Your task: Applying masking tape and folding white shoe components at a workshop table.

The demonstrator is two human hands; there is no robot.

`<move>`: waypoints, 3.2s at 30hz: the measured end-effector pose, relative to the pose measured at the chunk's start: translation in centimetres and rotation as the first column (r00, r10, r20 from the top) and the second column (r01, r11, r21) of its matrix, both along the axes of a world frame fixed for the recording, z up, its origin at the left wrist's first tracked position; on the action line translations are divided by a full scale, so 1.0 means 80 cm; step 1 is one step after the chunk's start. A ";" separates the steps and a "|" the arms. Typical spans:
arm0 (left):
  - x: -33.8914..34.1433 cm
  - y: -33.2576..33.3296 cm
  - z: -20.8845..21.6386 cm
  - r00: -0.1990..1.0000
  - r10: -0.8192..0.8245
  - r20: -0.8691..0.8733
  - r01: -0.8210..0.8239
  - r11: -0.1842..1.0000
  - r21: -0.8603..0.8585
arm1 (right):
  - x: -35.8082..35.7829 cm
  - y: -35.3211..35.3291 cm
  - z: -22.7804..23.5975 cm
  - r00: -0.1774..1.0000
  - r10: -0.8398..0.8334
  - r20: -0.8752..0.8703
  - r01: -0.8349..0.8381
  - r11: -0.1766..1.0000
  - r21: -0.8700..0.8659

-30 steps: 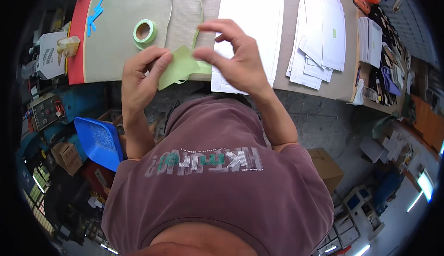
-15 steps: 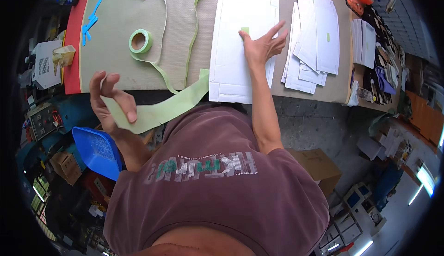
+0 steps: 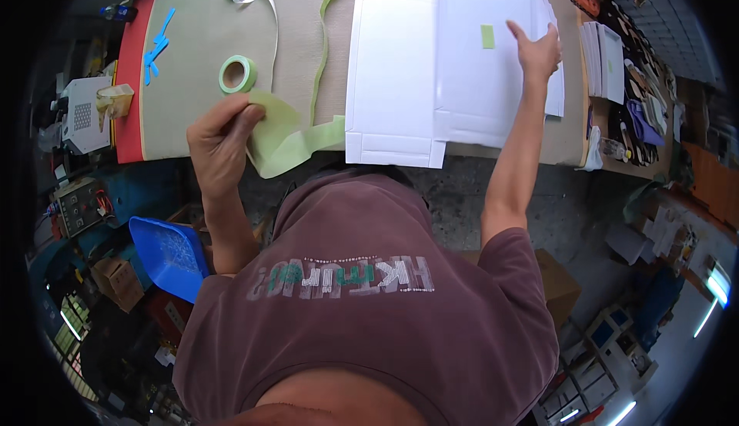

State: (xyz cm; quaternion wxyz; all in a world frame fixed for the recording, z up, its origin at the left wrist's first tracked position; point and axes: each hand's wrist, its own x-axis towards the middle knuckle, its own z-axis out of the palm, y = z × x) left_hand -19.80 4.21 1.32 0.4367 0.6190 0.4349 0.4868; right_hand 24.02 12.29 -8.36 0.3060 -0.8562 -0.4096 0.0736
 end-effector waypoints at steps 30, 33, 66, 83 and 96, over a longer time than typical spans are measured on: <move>-0.084 -0.006 0.016 0.768 -0.264 0.584 0.180 0.963 0.199 | -0.133 -0.023 -0.066 0.971 -0.046 -0.235 0.052 0.998 0.019; -0.024 0.002 0.017 0.933 -0.143 0.331 0.198 0.970 -0.139 | 0.017 -0.009 -0.040 0.992 -0.129 -0.005 0.128 0.989 -0.072; -0.021 -0.003 -0.002 0.625 -0.344 0.701 0.293 0.935 0.198 | -0.165 -0.030 -0.085 0.911 -0.024 -0.412 0.005 0.999 -0.047; 0.017 0.005 0.009 0.983 0.184 0.017 -0.169 0.933 -0.317 | -0.253 -0.112 0.153 0.564 0.822 0.086 -0.394 0.177 0.902; -0.083 -0.004 -0.002 0.721 -0.471 0.509 0.363 0.882 0.302 | -0.195 -0.008 -0.115 0.993 -0.065 -0.096 0.030 0.943 -0.330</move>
